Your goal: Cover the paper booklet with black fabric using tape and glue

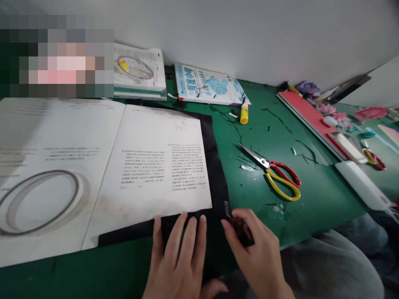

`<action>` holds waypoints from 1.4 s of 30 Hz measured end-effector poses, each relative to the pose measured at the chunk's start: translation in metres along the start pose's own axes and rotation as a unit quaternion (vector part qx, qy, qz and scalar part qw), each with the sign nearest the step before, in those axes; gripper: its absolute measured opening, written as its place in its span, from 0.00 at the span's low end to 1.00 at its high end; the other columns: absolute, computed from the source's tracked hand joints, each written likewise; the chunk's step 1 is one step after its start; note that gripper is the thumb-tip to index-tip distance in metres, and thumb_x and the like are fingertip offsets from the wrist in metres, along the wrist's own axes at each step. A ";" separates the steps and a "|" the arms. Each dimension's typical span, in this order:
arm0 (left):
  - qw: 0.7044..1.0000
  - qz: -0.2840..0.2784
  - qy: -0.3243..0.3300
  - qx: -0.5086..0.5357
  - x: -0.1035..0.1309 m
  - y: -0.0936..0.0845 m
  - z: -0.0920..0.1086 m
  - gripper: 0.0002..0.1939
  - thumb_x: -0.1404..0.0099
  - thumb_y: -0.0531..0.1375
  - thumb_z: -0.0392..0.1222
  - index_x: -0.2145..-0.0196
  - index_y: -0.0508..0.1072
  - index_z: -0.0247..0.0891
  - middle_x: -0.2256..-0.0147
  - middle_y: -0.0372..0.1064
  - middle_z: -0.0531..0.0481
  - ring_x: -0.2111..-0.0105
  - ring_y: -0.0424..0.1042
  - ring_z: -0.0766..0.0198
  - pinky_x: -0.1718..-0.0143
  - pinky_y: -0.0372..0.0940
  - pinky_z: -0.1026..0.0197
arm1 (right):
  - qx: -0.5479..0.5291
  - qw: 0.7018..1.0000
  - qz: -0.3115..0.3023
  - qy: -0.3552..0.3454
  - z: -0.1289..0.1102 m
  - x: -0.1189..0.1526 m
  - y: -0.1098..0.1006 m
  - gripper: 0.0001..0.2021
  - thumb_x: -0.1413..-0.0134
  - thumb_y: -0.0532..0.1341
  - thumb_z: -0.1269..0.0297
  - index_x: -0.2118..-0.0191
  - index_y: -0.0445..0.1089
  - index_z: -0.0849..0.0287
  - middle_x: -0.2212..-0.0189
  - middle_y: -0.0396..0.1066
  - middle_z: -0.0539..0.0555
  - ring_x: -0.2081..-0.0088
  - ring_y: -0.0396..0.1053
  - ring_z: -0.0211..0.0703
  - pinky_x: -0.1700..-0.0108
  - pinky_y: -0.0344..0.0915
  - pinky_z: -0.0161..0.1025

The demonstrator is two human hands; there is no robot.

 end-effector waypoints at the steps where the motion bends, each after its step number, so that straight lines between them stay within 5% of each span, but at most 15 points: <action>1: 1.000 0.004 0.000 0.000 -0.001 -0.001 0.000 0.40 0.40 0.53 0.68 0.46 0.70 0.29 0.51 0.68 0.38 0.46 0.59 0.46 0.34 0.31 0.40 | 0.016 0.999 0.027 -0.011 -0.003 0.003 0.000 0.02 0.43 0.59 0.68 0.65 0.64 0.56 0.76 0.66 0.45 0.77 0.63 0.31 0.73 0.61 0.28; 13: 1.000 0.010 -0.002 0.000 -0.005 -0.005 0.001 0.37 0.37 0.51 0.66 0.49 0.72 0.29 0.52 0.69 0.39 0.46 0.60 0.47 0.34 0.32 0.41 | 0.053 0.994 0.081 -0.047 -0.022 0.007 0.005 0.03 0.41 0.58 0.70 0.67 0.65 0.58 0.76 0.68 0.47 0.73 0.67 0.33 0.69 0.61 0.31; 24: 0.997 0.018 -0.065 0.033 -0.001 0.000 0.000 0.36 0.36 0.48 0.67 0.50 0.73 0.33 0.52 0.71 0.42 0.44 0.59 0.50 0.33 0.33 0.43 | 0.111 0.984 0.130 0.045 -0.022 0.007 0.002 0.09 0.40 0.58 0.57 0.66 0.67 0.58 0.78 0.68 0.47 0.78 0.66 0.33 0.75 0.60 0.31; 34: 1.000 0.016 -0.007 0.006 -0.004 -0.006 0.000 0.35 0.35 0.50 0.64 0.49 0.73 0.30 0.51 0.71 0.41 0.46 0.61 0.49 0.34 0.33 0.43 | 0.068 0.988 0.130 -0.044 -0.031 0.011 0.005 0.02 0.41 0.59 0.71 0.65 0.67 0.59 0.74 0.71 0.49 0.72 0.69 0.33 0.69 0.65 0.30; 42: 1.000 0.011 -0.004 0.020 -0.004 -0.008 0.000 0.34 0.36 0.52 0.63 0.48 0.72 0.31 0.49 0.69 0.43 0.45 0.59 0.50 0.33 0.32 0.46 | 0.020 0.990 0.121 -0.075 -0.034 0.011 0.002 0.06 0.45 0.60 0.77 0.64 0.69 0.60 0.70 0.72 0.53 0.68 0.71 0.38 0.65 0.70 0.35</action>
Point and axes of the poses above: each hand's wrist, its own x-axis away from the middle knuckle, its own y-axis out of the palm, z = x × y, the point moved 7 cm from there along -x, towards the middle knuckle
